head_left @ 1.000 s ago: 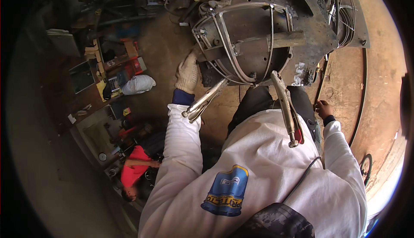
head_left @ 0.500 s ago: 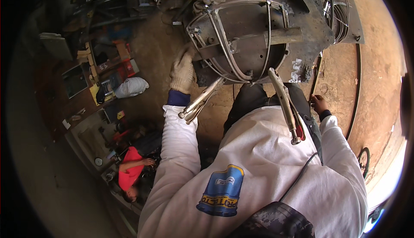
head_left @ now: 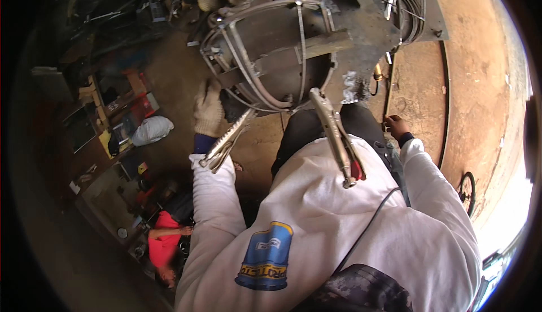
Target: The person uses a grinder on a metal structure, then uses a wrench to tighten bolts on the same assembly while it is held in place by locking pliers.
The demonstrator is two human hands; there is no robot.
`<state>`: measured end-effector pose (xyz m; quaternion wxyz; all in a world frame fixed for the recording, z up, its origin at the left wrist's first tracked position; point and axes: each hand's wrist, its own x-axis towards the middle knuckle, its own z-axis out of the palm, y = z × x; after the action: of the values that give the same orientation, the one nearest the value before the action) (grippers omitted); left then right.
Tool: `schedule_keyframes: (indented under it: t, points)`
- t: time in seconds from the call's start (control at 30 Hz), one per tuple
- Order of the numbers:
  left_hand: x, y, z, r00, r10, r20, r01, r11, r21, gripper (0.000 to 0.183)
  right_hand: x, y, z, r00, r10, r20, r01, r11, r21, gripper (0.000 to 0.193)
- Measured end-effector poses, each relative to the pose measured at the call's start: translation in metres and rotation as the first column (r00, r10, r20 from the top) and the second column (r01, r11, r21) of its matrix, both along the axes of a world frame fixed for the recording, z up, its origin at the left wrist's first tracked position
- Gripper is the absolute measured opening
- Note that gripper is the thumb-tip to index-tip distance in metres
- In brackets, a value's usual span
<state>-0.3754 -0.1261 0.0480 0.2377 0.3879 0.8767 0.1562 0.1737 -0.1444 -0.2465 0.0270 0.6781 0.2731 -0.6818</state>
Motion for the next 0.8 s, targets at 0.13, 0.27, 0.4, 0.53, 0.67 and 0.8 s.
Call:
schedule_keyframes:
  t: [0.13,0.27,0.4,0.53,0.67,0.8]
  points:
    - [-0.027,-0.022,-0.024,0.994,-0.108,-0.025,0.110,0.991,0.081,0.063,-0.005,0.012,0.006,0.998,-0.033,-0.044,0.032,0.999,-0.018,0.039]
    - [-0.004,-0.001,-0.009,0.955,-0.246,-0.166,0.240,0.969,-0.053,0.051,-0.009,0.019,0.013,0.999,-0.042,-0.028,0.042,0.999,-0.010,0.035]
    - [-0.004,-0.006,-0.012,0.980,-0.108,-0.165,0.093,0.991,-0.098,0.044,-0.006,0.023,0.014,0.996,-0.005,-0.091,0.011,0.998,0.063,0.037]
    - [-0.044,-0.039,-0.044,0.779,-0.465,-0.420,0.416,0.885,-0.209,0.042,-0.007,0.034,0.026,0.991,0.127,0.034,-0.128,0.990,0.054,0.046]
    - [-0.049,-0.038,-0.047,0.760,-0.470,-0.449,0.447,0.879,-0.162,0.042,-0.006,0.039,0.028,0.985,0.156,0.071,-0.162,0.982,0.098,0.047]
    - [-0.046,-0.030,-0.044,0.907,-0.289,-0.306,0.273,0.957,-0.095,0.041,0.001,0.029,0.006,0.986,0.150,0.074,-0.158,0.980,0.124,0.050]
